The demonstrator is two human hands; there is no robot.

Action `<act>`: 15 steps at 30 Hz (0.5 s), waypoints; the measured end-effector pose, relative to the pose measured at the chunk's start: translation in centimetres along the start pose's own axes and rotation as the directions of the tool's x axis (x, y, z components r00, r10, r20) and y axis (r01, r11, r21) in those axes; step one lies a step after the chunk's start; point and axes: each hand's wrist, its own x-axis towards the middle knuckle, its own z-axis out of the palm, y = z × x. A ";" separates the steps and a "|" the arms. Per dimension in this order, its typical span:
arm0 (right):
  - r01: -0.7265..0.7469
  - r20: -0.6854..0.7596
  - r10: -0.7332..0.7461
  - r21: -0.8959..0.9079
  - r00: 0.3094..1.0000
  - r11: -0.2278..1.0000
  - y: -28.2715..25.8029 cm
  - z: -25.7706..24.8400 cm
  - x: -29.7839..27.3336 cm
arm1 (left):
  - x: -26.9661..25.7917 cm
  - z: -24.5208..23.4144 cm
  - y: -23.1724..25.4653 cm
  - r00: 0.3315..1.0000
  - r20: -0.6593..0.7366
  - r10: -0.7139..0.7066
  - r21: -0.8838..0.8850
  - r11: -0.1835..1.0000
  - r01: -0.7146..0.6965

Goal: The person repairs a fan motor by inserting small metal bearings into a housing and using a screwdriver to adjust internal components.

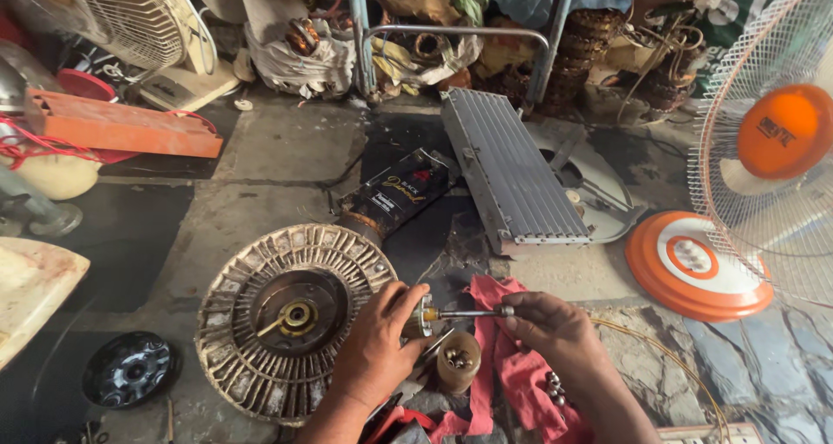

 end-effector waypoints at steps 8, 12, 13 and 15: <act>-0.033 0.046 0.039 -0.135 0.998 0.990 -1.0 0.0 0.0 | 0.2 -0.2 0.2 0.998 0.061 -0.032 0.019 0.999 0.031; -0.067 0.018 0.072 -0.218 0.997 0.974 -1.8 0.9 -0.3 | 0.2 -0.5 0.5 0.994 0.092 -0.051 0.035 0.998 0.048; -0.072 0.029 0.080 -0.214 0.996 0.974 -2.0 1.0 -0.4 | 0.2 -0.6 0.6 0.994 0.093 -0.052 0.030 0.998 0.050; -0.079 0.039 0.089 -0.209 0.995 0.975 -2.0 1.1 -0.4 | 0.2 -0.7 0.8 0.994 0.094 -0.054 0.025 0.998 0.051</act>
